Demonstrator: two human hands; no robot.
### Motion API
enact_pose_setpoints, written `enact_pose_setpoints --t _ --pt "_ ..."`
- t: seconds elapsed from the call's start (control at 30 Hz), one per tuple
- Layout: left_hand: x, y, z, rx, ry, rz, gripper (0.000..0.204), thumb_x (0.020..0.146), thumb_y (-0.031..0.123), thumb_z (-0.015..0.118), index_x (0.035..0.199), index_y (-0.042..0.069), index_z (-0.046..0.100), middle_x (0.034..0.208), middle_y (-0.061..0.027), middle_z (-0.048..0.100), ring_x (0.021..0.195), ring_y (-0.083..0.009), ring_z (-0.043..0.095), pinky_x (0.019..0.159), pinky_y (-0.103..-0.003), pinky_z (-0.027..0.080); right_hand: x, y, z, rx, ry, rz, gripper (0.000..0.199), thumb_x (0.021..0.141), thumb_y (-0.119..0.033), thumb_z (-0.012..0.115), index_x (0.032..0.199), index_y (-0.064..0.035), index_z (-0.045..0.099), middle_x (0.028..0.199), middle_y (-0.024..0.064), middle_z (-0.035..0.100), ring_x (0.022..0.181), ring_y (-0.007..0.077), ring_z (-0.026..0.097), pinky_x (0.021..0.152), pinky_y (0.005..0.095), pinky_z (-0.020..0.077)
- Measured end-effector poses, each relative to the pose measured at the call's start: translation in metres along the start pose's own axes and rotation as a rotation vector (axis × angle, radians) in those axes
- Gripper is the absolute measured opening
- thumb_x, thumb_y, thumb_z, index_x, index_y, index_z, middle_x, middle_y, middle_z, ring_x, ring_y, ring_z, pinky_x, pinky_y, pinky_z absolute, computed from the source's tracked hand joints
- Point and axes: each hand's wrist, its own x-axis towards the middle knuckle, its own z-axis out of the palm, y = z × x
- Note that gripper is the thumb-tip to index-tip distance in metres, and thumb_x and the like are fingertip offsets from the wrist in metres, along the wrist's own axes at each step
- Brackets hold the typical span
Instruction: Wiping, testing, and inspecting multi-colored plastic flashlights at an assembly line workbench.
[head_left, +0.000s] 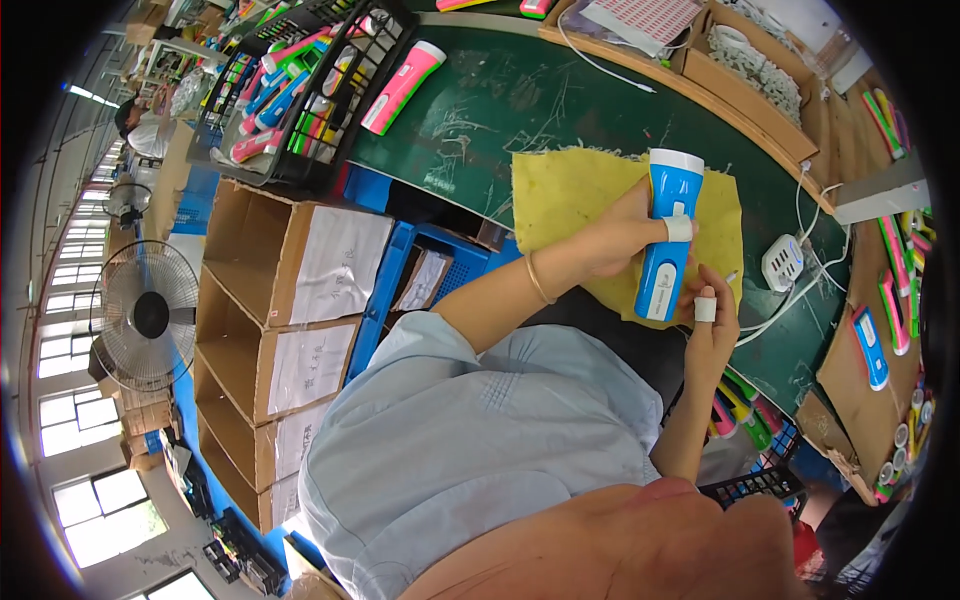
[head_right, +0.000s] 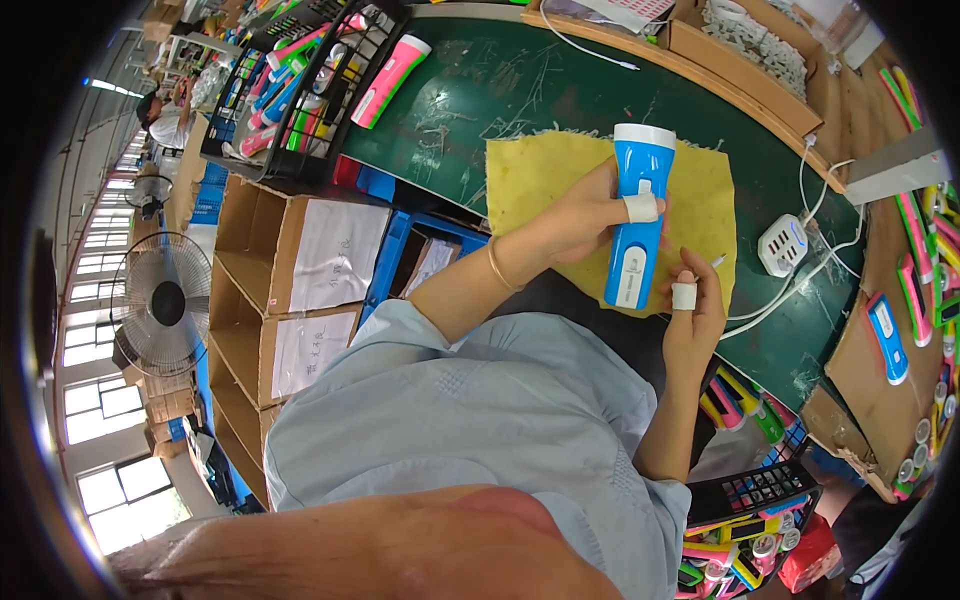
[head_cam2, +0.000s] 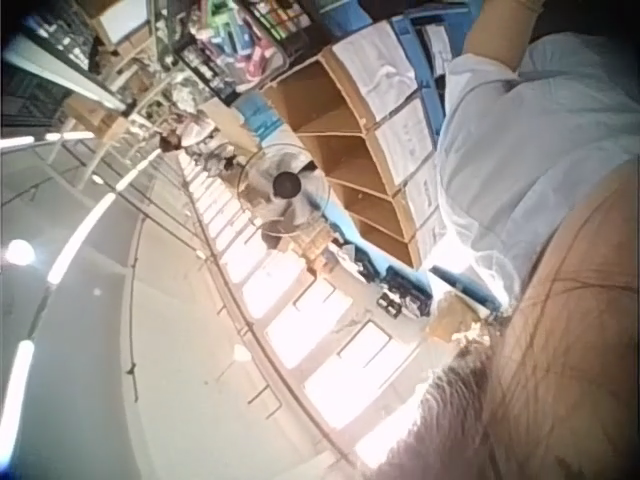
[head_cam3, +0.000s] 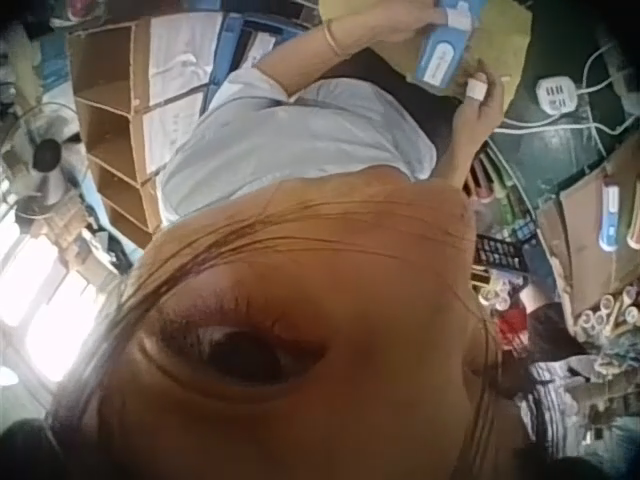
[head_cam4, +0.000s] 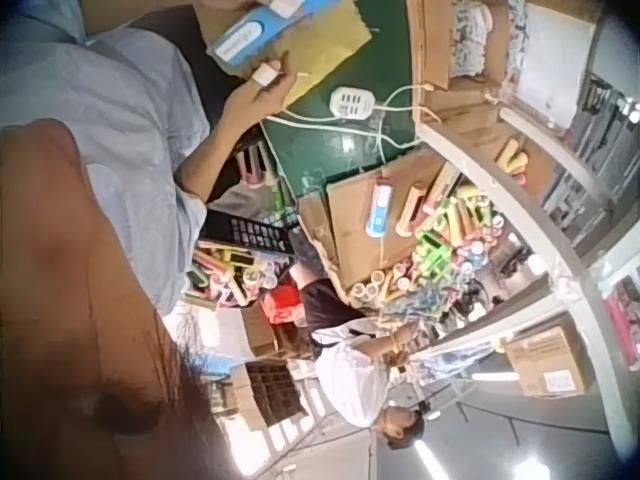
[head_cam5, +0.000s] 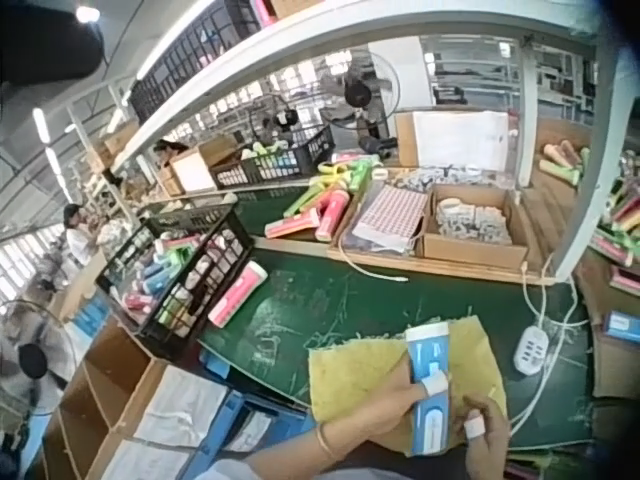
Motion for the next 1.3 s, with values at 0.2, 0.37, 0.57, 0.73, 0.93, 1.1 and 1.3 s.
enact_pose_setpoints --t 0.2,0.37,0.57,0.73,0.93,1.1,1.3 --pt "0.021 0.015 0.023 -0.132 -0.036 -0.183 0.037 0.085 0.036 0.055 0.098 0.003 0.046 0.082 -0.0082 0.055 0.064 -0.0166 0.057 0.055 -0.030 0.050 -0.006 0.005 0.006 -0.202 0.082 -0.199 0.017 0.087 -0.009 0.051 0.100 0.0002 0.055 0.084 0.0042 0.059 0.070 0.0071 0.050 0.061 0.0196 0.0399" --pt "0.028 0.019 0.020 -0.138 -0.055 -0.269 0.031 0.085 0.028 0.051 0.104 0.004 0.043 0.082 -0.0092 0.055 0.064 -0.0175 0.057 0.052 -0.031 0.050 -0.007 0.005 0.006 -0.222 0.095 -0.263 0.017 0.088 -0.007 0.048 0.102 -0.0006 0.054 0.083 0.0038 0.058 0.069 0.0074 0.048 0.060 0.0204 0.0390" --pt "0.045 0.011 -0.003 0.402 0.067 -0.005 0.037 0.079 0.014 0.053 0.109 -0.001 0.038 0.094 -0.0122 0.053 0.077 -0.0196 0.056 0.067 -0.030 0.049 -0.003 -0.011 -0.006 0.030 0.145 -0.073 0.030 0.090 -0.008 0.039 0.120 -0.0024 0.042 0.064 -0.0030 0.040 0.051 0.0023 0.033 0.046 0.0152 0.0248" --pt "0.040 0.052 0.002 1.260 0.575 0.584 0.066 0.075 0.031 0.065 0.121 -0.004 0.032 0.107 -0.0232 0.050 0.082 -0.0340 0.059 0.070 -0.040 0.049 0.016 -0.012 -0.030 0.295 0.038 0.020 0.025 0.091 -0.012 0.043 0.107 0.0059 0.051 0.067 -0.0019 0.043 0.058 0.0041 0.033 0.051 0.0173 0.0254" --pt "0.051 0.039 -0.024 1.148 0.602 0.312 0.070 0.071 0.018 0.068 0.120 -0.004 0.023 0.107 -0.0261 0.044 0.088 -0.0394 0.055 0.073 -0.043 0.047 0.019 -0.010 -0.017 0.103 0.020 -0.035 0.023 0.089 -0.013 0.049 0.103 0.0044 0.056 0.076 -0.0007 0.051 0.061 0.0028 0.035 0.055 0.0160 0.0265" --pt "0.042 0.042 -0.039 -0.080 -0.060 -0.034 0.034 0.087 0.014 0.051 0.114 -0.005 0.042 0.104 -0.0191 0.053 0.095 -0.0342 0.055 0.079 -0.044 0.048 0.025 -0.027 -0.012 -0.177 -0.106 -0.234 0.017 0.088 -0.011 0.050 0.097 0.0017 0.057 0.085 0.0032 0.060 0.072 0.0073 0.049 0.062 0.0226 0.0377" --pt "0.018 0.021 -0.020 -0.109 -0.116 -0.091 0.038 0.090 0.026 0.047 0.114 -0.003 0.043 0.100 -0.0165 0.056 0.088 -0.0236 0.057 0.075 -0.038 0.049 0.041 -0.061 0.018 -0.760 -0.142 -0.698 0.016 0.068 0.002 0.056 0.084 -0.0007 0.055 0.081 0.0126 0.051 0.076 0.0300 0.051 0.066 0.0327 0.0425"
